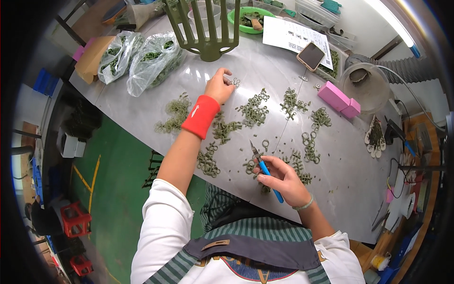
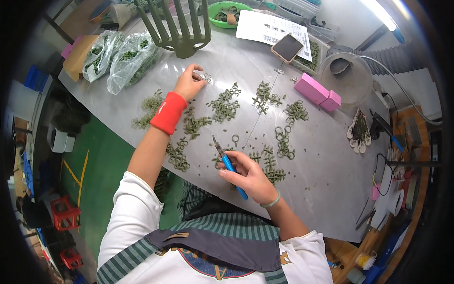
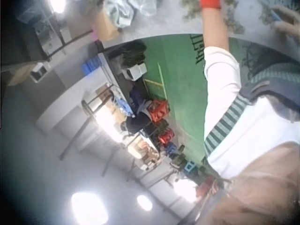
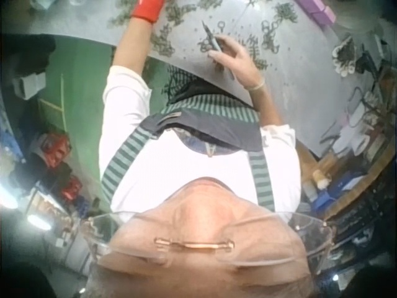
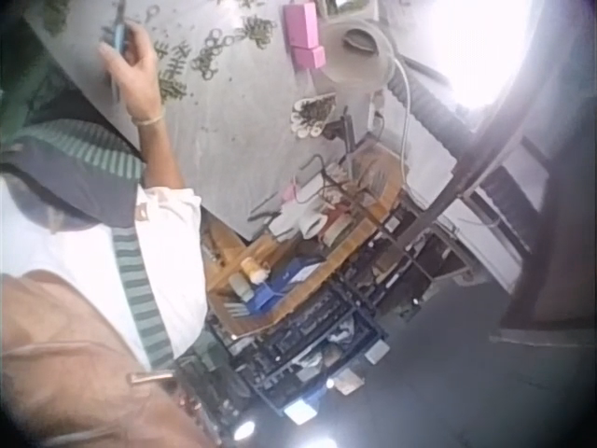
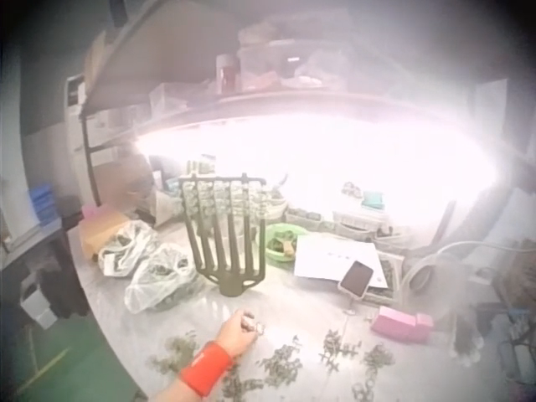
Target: The person uses blue-handled pliers to trim small green plastic branch components, gathers the trimmed pieces by hand, and then uses a soldering iron to fuse them onto a larger green plastic base frame on the workbench.
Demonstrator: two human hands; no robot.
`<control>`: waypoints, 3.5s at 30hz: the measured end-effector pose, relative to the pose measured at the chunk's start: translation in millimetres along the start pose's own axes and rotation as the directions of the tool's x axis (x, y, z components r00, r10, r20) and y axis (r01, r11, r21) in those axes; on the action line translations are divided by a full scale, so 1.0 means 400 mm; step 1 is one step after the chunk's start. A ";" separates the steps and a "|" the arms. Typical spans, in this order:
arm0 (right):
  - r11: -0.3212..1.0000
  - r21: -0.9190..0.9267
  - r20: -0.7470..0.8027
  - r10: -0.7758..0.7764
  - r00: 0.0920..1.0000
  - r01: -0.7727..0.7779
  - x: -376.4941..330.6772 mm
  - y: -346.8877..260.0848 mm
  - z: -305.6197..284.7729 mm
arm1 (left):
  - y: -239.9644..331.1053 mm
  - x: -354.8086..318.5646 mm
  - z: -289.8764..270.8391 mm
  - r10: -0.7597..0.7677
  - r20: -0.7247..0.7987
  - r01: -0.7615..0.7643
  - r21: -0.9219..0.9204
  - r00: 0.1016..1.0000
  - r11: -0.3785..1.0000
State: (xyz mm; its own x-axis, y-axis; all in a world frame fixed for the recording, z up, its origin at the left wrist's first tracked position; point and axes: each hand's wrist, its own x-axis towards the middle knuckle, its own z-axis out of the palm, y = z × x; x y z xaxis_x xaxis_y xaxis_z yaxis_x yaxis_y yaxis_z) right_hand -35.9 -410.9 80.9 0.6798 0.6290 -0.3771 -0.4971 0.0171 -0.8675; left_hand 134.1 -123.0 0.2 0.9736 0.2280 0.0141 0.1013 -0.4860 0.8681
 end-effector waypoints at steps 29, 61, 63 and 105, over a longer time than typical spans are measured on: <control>0.991 -0.016 0.017 -0.129 0.991 0.130 0.014 0.021 0.042 | 0.195 -0.509 -0.041 -0.140 0.198 0.236 -0.904 0.970 0.356; 0.964 -0.245 -0.529 -0.220 0.820 0.101 -0.277 -0.030 -0.217 | -0.185 -0.241 -0.237 0.346 -0.112 -0.215 0.598 0.931 0.772; 0.920 -0.391 -0.664 -0.307 0.682 0.034 -0.317 -0.014 -0.267 | -0.189 -0.210 -0.245 0.345 -0.112 -0.229 0.555 0.932 0.800; -0.047 -0.852 0.413 -0.671 0.616 0.521 0.434 0.002 0.086 | -0.100 -0.531 -0.194 0.394 -0.129 -0.278 0.516 0.910 0.810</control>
State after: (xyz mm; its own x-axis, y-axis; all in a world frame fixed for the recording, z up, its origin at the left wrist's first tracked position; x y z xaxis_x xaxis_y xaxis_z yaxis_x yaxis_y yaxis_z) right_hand 63.3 -274.9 26.0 0.5295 0.6969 0.4837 0.8368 -0.3357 -0.4325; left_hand -92.6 -86.4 1.0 0.8993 0.1251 0.4192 -0.0825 -0.8925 0.4434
